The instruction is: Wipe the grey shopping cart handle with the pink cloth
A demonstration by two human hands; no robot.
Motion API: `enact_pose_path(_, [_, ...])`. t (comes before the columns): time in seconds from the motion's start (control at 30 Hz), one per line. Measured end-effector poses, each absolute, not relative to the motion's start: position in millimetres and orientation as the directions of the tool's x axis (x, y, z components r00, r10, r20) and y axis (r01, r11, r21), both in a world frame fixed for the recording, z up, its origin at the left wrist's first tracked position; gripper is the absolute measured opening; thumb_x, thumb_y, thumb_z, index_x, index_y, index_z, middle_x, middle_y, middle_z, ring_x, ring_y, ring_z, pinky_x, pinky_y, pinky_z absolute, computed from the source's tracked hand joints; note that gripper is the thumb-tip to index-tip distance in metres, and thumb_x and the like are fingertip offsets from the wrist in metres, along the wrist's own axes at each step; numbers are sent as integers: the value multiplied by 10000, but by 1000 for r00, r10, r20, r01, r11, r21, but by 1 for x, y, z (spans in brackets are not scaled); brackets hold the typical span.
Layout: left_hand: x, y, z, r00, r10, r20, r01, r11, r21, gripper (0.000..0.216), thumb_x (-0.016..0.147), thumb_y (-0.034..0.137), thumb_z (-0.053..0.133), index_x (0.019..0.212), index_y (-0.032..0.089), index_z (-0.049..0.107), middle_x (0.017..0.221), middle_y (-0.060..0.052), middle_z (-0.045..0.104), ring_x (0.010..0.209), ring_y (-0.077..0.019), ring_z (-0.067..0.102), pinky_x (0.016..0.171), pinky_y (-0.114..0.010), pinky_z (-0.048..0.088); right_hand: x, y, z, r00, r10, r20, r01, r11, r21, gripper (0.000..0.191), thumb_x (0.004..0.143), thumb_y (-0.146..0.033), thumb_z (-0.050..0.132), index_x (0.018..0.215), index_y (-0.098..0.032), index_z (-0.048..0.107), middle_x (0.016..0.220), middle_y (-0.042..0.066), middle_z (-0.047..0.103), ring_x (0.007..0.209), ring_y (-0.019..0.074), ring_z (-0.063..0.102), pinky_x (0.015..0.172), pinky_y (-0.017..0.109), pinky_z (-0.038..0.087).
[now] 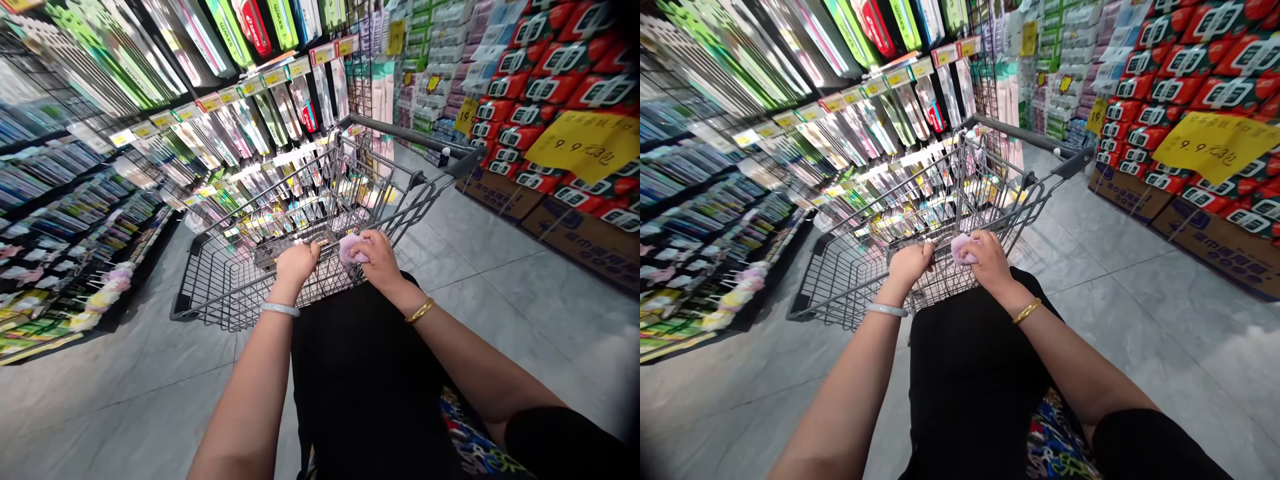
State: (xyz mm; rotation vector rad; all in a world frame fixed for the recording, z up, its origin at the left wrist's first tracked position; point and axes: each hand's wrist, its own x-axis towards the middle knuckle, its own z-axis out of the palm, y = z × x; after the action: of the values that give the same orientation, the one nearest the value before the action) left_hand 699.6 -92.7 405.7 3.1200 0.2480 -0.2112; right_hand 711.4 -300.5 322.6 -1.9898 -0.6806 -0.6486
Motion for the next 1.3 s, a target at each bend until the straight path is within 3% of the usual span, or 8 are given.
enact_pose_path(0.17, [699,-91,407,977,159,-140,158,-987,-15,589,1000,416,186,908,204,727,963,-112,745,890,-236,683,760,-317,495,710,-304,289,752,261,605,652,-427,-626,370,682,51,469,772,-218,706,1042,57,539,1009,222,495,887,375,451])
enact_pose_path(0.27, [699,-90,410,971,155,-183,156,-988,-7,625,1001,441,150,898,212,722,977,-106,741,892,-244,682,740,-323,496,710,-312,299,751,202,629,646,-423,-635,383,667,54,470,784,-227,703,1049,49,534,1011,217,494,888,368,447])
enact_pose_path(0.43, [706,-111,425,996,48,-80,35,-987,-156,512,992,373,235,979,165,702,939,-142,731,916,-272,686,763,-338,497,720,-318,317,737,159,657,648,-442,-620,394,659,50,483,818,-236,703,1079,46,520,1045,225,484,914,377,432])
enact_pose_path(0.6, [729,-155,427,997,-70,27,-69,-997,-40,624,1023,456,134,985,177,690,947,-114,735,904,-239,692,780,-314,500,720,-315,289,780,213,589,617,-424,-663,395,641,58,454,784,-221,694,1035,40,531,1025,213,499,899,362,439])
enact_pose_path(0.8, [754,-161,411,975,-135,-177,-134,-991,21,709,1023,497,75,1017,150,693,1025,-153,731,986,-240,682,845,-325,496,732,-335,319,737,79,671,624,-459,-632,364,676,17,495,809,-249,706,1068,43,521,1048,227,500,920,384,438])
enact_pose_path(0.97, [757,-152,408,948,-248,-201,-262,-964,-45,545,1035,415,171,1205,176,631,1015,-140,731,962,-258,684,839,-357,497,736,-331,293,747,121,654,621,-479,-621,349,679,10,491,798,-239,703,1054,52,536,1046,230,502,918,380,459])
enact_pose_path(1.1, [755,-152,410,958,-204,-202,-215,-976,-38,458,1019,403,281,1186,187,650,979,-129,739,956,-248,686,847,-332,488,730,-329,268,777,187,602,610,-463,-643,382,641,24,449,772,-231,701,1030,46,541,1026,216,518,906,359,469])
enact_pose_path(1.3, [755,-151,412,958,-80,-275,-54,-994,100,556,1012,434,226,1021,183,722,819,-98,749,894,-228,693,814,-304,493,736,-347,311,719,-21,695,597,-494,-632,333,699,-6,502,803,-251,703,1078,43,520,1065,232,510,938,400,449])
